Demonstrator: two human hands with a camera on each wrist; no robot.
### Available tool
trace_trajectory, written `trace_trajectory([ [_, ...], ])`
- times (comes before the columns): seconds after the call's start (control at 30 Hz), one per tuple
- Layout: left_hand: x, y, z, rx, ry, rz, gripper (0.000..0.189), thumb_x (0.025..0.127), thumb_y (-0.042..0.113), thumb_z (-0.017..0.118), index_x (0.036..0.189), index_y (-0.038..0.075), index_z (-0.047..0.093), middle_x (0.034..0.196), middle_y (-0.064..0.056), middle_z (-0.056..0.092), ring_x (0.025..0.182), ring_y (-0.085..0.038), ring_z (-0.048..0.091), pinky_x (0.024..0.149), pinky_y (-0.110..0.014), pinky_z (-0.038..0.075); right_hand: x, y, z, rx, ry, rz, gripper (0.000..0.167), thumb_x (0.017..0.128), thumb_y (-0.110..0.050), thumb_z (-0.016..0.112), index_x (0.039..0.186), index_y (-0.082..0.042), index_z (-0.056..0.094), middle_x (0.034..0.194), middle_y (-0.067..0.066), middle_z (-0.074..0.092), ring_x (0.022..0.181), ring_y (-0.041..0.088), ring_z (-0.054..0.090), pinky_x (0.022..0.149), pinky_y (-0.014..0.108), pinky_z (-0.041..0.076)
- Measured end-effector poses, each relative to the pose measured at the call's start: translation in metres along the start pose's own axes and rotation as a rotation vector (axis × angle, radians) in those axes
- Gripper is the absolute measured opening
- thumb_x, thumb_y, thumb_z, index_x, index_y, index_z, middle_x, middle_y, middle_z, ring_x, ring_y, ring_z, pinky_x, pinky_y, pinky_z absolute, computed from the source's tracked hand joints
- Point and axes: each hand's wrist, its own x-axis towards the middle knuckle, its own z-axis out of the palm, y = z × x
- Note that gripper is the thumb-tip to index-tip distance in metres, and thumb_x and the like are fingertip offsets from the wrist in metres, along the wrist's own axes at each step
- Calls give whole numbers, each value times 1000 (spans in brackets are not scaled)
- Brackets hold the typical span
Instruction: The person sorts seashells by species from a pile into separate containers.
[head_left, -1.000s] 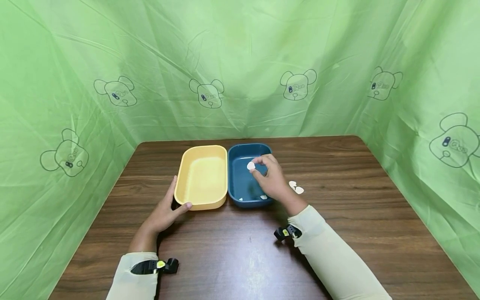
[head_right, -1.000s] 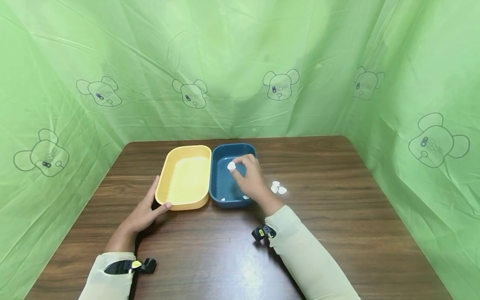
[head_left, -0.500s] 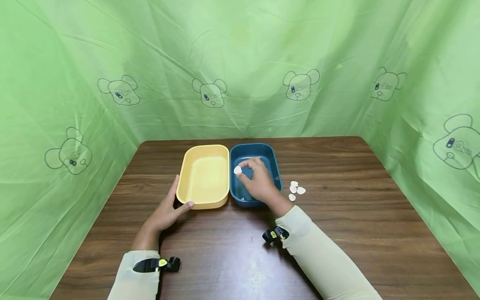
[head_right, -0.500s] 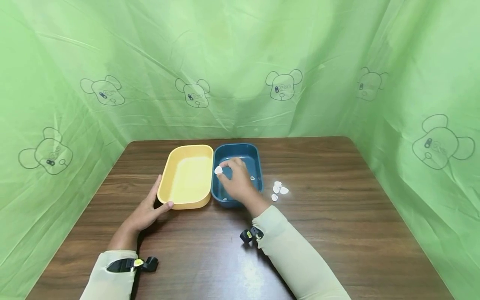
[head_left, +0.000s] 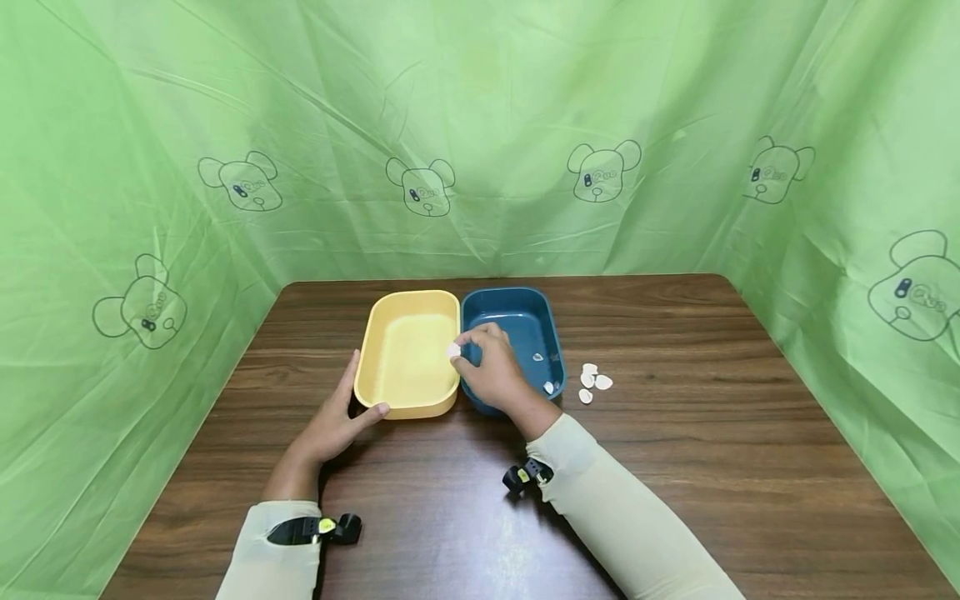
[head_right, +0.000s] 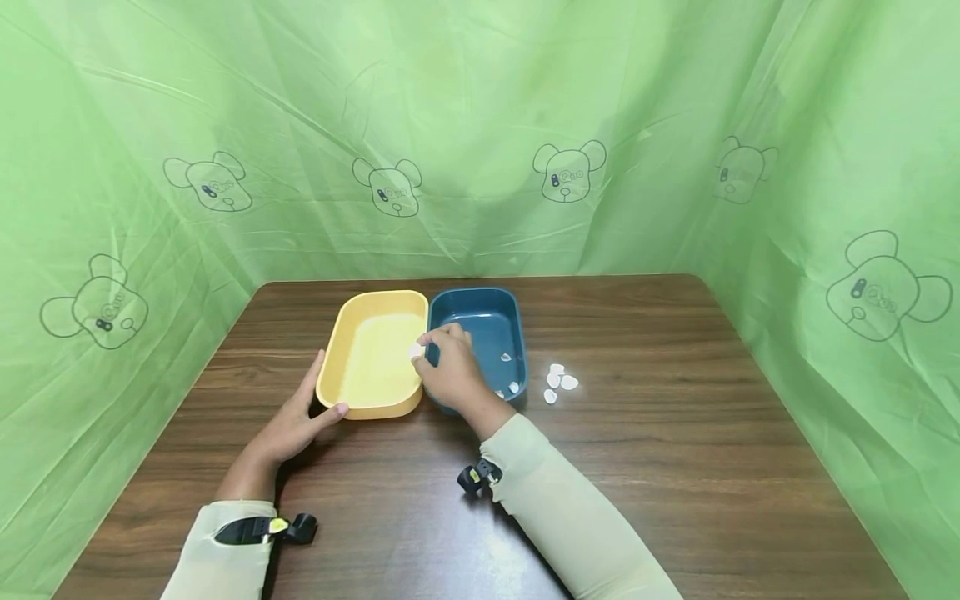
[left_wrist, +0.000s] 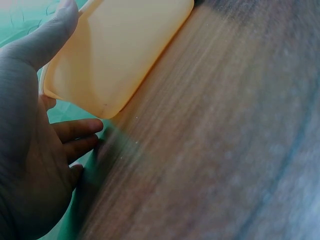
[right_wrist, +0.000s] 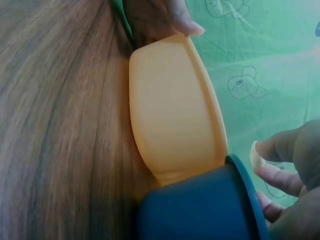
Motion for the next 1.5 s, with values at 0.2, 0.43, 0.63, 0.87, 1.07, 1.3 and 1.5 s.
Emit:
trace_trajectory([
  [0.2, -4, -1, -2, 4, 5, -17, 116, 100, 28, 80, 177, 24, -7, 185, -20, 1, 169, -48, 8, 130, -74, 13, 0, -4, 7, -31, -28, 39, 19, 102, -17, 76, 118, -8, 78, 137, 16, 57, 133, 36, 49, 111, 61, 41],
  [0.43, -4, -4, 0, 26, -4, -32, 116, 100, 32, 79, 177, 27, -9, 185, -18, 1, 170, -48, 8, 131, -73, 13, 0, -7, 11, -56, -49, 59, 21, 102, -17, 76, 122, -10, 78, 141, 17, 56, 137, 38, 46, 115, 69, 35],
  [0.63, -2, -3, 1, 12, -4, -24, 117, 101, 31, 79, 177, 25, -9, 185, -20, 1, 170, -48, 6, 131, -74, 11, 0, -9, 9, -76, -66, 62, 29, 103, -21, 77, 130, -11, 75, 147, 17, 55, 142, 37, 45, 116, 68, 34],
  [0.87, -1, -4, 1, 3, -4, -24, 116, 101, 30, 79, 177, 26, -9, 184, -20, 2, 169, -48, 7, 131, -74, 11, 0, -11, 7, -62, -66, 57, 36, 103, -19, 77, 137, -7, 72, 151, 18, 53, 143, 39, 43, 116, 68, 33],
  [1.07, -1, -4, 1, 4, -3, -28, 116, 101, 31, 79, 177, 26, -9, 184, -20, 2, 169, -48, 8, 131, -73, 11, -1, -11, 5, -65, -64, 54, 36, 103, -20, 77, 136, -6, 72, 151, 18, 53, 143, 39, 44, 116, 68, 33],
  [1.3, -1, -4, 1, 1, -4, -24, 116, 101, 30, 79, 177, 26, -9, 184, -21, 1, 169, -48, 7, 131, -73, 12, -4, -11, 0, -61, -59, 60, 37, 102, -19, 78, 136, -6, 72, 149, 17, 54, 143, 39, 44, 118, 69, 32],
  [1.5, 0, -5, 1, -9, 0, -19, 116, 100, 28, 79, 177, 26, -8, 184, -20, 2, 169, -47, 8, 131, -72, 12, -8, -9, -6, -58, -58, 60, 36, 102, -18, 77, 136, -6, 72, 150, 17, 53, 143, 39, 44, 117, 67, 33],
])
